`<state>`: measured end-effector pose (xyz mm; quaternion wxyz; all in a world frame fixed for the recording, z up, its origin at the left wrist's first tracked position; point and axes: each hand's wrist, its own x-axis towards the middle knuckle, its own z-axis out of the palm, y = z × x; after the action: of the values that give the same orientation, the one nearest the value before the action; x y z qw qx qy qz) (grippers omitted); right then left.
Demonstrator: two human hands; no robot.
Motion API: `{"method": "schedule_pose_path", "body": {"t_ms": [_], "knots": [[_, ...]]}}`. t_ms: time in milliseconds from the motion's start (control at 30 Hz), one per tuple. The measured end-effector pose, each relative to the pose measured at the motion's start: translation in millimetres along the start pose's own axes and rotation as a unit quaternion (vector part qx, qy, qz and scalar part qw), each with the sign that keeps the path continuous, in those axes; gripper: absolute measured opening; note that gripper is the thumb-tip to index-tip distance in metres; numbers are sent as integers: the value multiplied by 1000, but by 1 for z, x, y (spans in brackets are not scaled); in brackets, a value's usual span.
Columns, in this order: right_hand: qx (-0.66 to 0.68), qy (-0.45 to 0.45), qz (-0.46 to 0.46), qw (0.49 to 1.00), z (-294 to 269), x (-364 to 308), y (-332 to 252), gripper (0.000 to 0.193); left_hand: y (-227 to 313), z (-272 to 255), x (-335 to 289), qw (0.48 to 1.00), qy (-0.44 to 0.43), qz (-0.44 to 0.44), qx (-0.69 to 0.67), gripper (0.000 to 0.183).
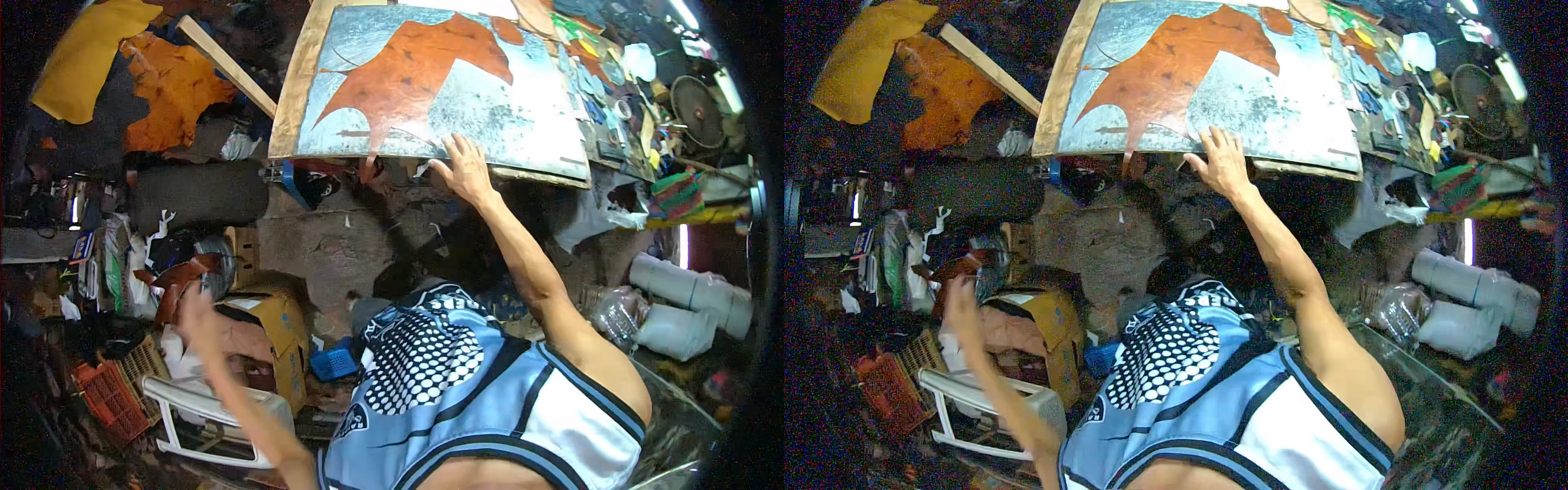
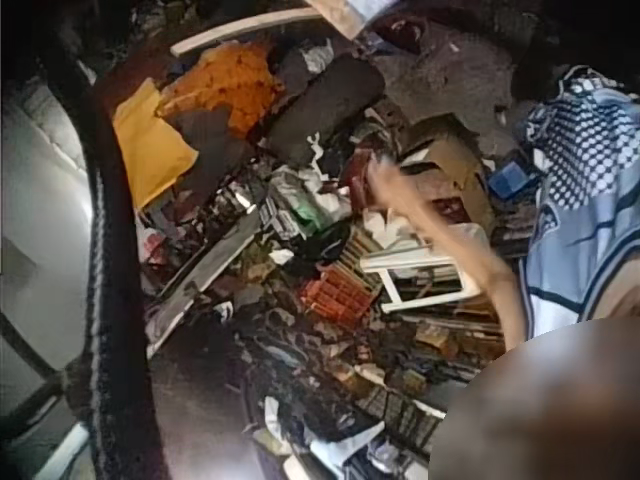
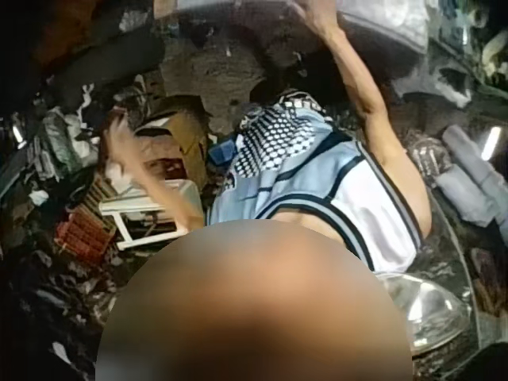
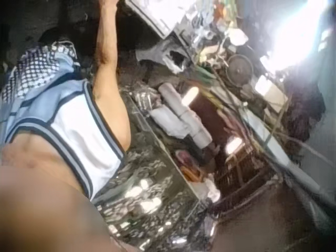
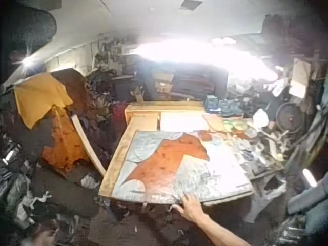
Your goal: Cutting leather pieces on a workbench using a template and a knife.
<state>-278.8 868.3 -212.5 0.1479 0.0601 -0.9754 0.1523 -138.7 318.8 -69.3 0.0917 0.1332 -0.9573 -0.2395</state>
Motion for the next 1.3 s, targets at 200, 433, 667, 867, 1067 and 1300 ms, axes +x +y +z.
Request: {"method": "schedule_pose_path", "body": {"t_ms": [200, 433, 667, 867, 1067, 1300], "knots": [[24, -39, 52, 998, 15, 22, -19, 63, 168, 178, 84, 962, -117, 240, -55, 34], [19, -76, 100, 992, 14, 36, -25, 52, 212, 294, 224, 949, -51, 310, 7, 41], [43, -134, 132, 981, -7, 36, -15, 35, 233, 316, 263, 960, -139, 242, -36, 49], [84, 31, 408, 909, -55, 34, 17, 12, 266, 319, 245, 811, -501, -17, -301, 42], [16, 38, 430, 902, -94, -8, 70, 18, 287, 347, 209, 790, -522, 102, -306, 38], [-123, 48, 461, 878, -123, -36, 85, 27, 313, 346, 197, 848, -306, 408, -141, 39]]}}
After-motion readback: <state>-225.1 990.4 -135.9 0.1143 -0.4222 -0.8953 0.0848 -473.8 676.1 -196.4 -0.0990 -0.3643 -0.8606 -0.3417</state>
